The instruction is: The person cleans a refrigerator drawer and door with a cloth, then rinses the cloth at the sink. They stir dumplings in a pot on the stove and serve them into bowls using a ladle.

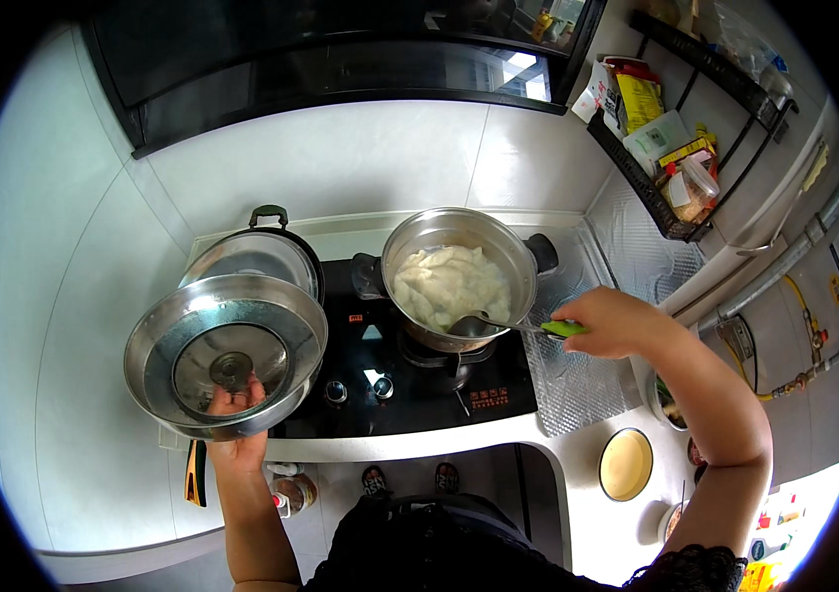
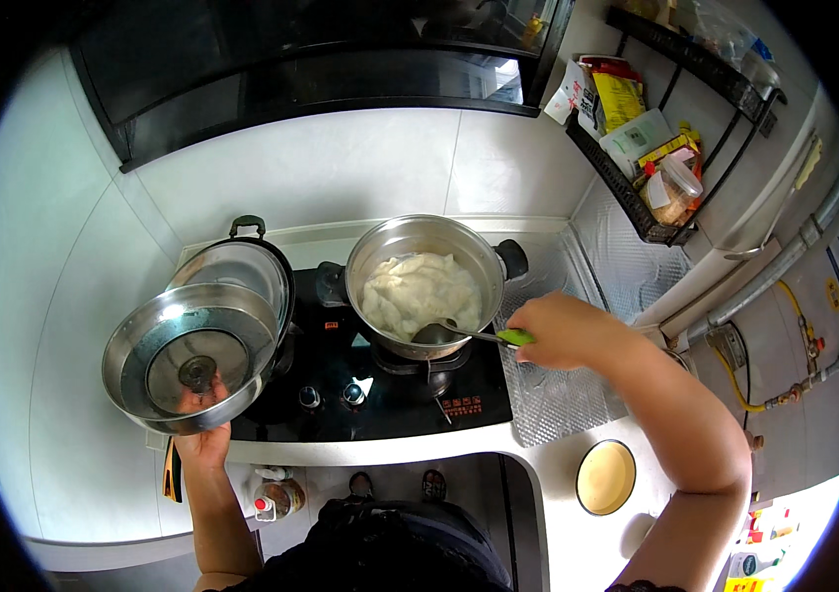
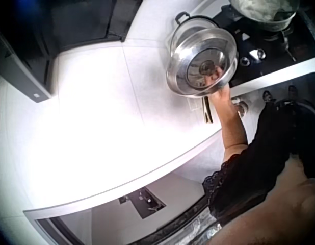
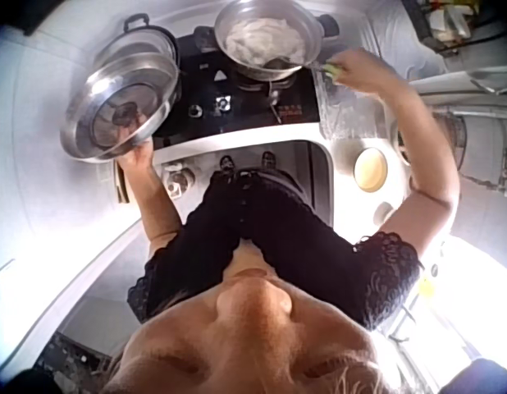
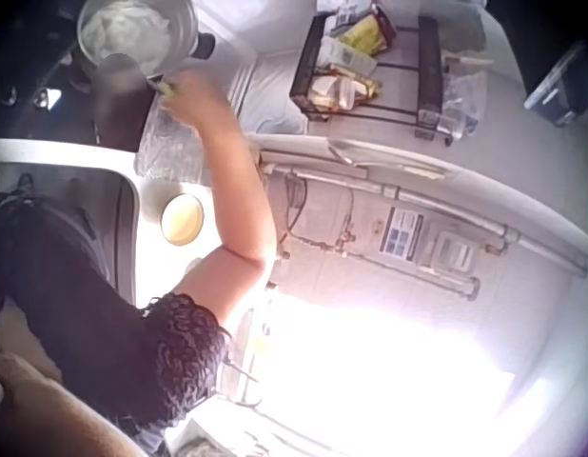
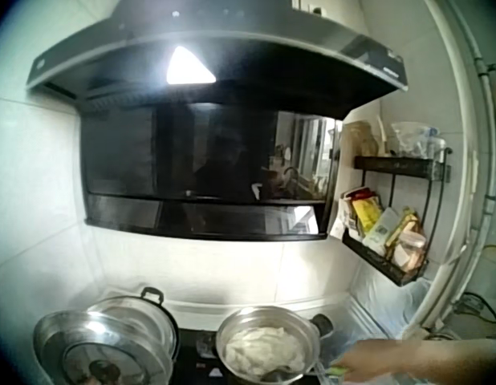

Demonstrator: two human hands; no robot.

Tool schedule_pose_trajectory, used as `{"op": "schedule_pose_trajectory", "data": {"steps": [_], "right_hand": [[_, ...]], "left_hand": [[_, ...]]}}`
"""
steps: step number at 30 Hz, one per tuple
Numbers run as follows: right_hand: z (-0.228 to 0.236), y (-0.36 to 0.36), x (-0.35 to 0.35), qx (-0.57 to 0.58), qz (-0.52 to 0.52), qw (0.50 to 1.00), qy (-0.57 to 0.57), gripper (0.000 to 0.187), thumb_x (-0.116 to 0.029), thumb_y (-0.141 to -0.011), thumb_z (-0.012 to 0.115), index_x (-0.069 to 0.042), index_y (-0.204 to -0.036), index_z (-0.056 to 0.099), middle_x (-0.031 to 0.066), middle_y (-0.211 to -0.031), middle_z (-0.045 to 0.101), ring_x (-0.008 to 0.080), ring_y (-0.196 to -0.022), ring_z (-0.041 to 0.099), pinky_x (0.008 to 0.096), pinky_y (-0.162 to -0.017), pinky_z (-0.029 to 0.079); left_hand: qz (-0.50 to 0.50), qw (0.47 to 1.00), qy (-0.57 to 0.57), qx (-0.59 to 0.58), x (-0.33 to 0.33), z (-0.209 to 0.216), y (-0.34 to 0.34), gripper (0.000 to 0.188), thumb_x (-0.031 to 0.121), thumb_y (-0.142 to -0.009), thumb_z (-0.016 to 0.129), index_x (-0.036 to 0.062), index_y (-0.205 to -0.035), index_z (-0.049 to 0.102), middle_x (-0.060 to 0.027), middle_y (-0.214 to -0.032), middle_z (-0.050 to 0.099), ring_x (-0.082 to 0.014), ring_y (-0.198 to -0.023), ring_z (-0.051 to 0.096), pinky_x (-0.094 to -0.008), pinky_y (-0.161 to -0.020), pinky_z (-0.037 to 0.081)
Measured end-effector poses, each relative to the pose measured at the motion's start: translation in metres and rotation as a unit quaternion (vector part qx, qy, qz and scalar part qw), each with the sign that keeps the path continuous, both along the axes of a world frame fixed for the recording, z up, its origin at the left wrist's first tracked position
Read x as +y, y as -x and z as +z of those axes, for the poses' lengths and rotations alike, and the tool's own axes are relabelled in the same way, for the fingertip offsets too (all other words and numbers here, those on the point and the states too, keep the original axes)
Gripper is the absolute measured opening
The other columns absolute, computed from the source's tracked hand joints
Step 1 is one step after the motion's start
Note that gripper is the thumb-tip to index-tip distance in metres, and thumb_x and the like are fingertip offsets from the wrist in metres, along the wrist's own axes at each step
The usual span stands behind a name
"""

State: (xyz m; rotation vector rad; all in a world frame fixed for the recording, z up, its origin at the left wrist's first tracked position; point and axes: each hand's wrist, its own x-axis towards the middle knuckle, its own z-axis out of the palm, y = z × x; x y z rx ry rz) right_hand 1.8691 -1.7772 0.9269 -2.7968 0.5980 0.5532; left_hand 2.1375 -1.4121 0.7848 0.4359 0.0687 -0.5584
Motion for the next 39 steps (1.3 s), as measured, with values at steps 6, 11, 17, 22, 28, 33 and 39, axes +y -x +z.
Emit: {"op": "schedule_pose_trajectory", "data": {"steps": [6,11,17,22,28,33,39], "right_hand": [[-0.038,-0.012,0.001,-0.051,-0.03,0.998,-0.009,0.032,-0.027,-0.079,0.065,-0.01,-0.107,0.064,0.0166,-0.096,0.065,0.0352,-0.094,0.061,0.044,-0.083,0.048],[-0.077,-0.018,0.002,-0.154,-0.086,0.984,-0.001,0.03,-0.025,-0.081,0.062,-0.008,-0.106,0.063,0.0179,-0.098,0.065,0.0359,-0.096,0.061,0.0451,-0.086,0.047],[-0.084,-0.038,0.011,-0.098,-0.141,0.983,0.072,0.027,-0.021,-0.083,0.059,-0.005,-0.105,0.06,0.0199,-0.095,0.065,0.0383,-0.093,0.062,0.0461,-0.083,0.049],[-0.069,-0.039,0.012,-0.028,-0.119,0.986,0.112,0.024,-0.018,-0.082,0.06,-0.002,-0.099,0.062,0.0213,-0.094,0.065,0.0373,-0.093,0.063,0.0449,-0.08,0.051],[-0.04,-0.025,0.0,0.014,-0.052,0.994,0.094,0.02,-0.016,-0.081,0.061,0.001,-0.088,0.066,0.0199,-0.08,0.066,0.0319,-0.08,0.067,0.041,-0.072,0.053],[0.01,-0.035,0.017,0.157,-0.113,0.981,-0.016,0.022,-0.023,-0.084,0.06,-0.002,-0.092,0.065,0.0139,-0.08,0.066,0.0238,-0.064,0.066,0.0366,-0.061,0.053],[-0.015,-0.032,0.004,0.078,-0.149,0.978,-0.119,0.027,-0.02,-0.086,0.058,-0.004,-0.108,0.061,0.0089,-0.074,0.064,0.0162,-0.053,0.062,0.0297,-0.047,0.05]], "left_hand": [[0.013,1.0,-0.006,0.013,0.0,-0.003,-0.003,0.037,0.01,-0.089,0.059,-0.0005,-0.122,0.048,-0.0156,-0.123,0.052,-0.0288,-0.115,0.051,-0.0407,-0.099,0.044],[0.019,1.0,-0.008,0.019,-0.004,0.005,0.0,0.033,0.008,-0.089,0.059,-0.0013,-0.119,0.05,-0.0157,-0.122,0.053,-0.0278,-0.113,0.051,-0.0396,-0.096,0.046],[0.017,1.0,-0.02,0.006,-0.001,0.005,-0.007,0.035,0.008,-0.088,0.06,-0.0016,-0.12,0.049,-0.0161,-0.12,0.054,-0.0293,-0.11,0.053,-0.0415,-0.094,0.047],[0.051,0.998,-0.043,0.006,-0.001,0.016,0.0,0.037,0.007,-0.087,0.062,-0.0023,-0.12,0.049,-0.0162,-0.118,0.056,-0.0303,-0.108,0.054,-0.042,-0.093,0.048],[0.038,0.999,-0.019,0.021,0.005,0.016,-0.001,0.035,0.004,-0.083,0.064,-0.0007,-0.116,0.054,-0.0154,-0.117,0.059,-0.0293,-0.108,0.057,-0.0428,-0.096,0.047],[0.041,0.999,-0.017,0.009,0.009,0.012,-0.001,0.035,0.005,-0.083,0.065,-0.0006,-0.116,0.055,-0.0149,-0.116,0.06,-0.0295,-0.108,0.057,-0.0429,-0.097,0.047],[0.043,0.999,-0.018,-0.003,0.012,0.005,-0.002,0.037,0.007,-0.084,0.064,-0.0018,-0.118,0.051,-0.0167,-0.118,0.057,-0.0318,-0.109,0.055,-0.0422,-0.093,0.048]]}}
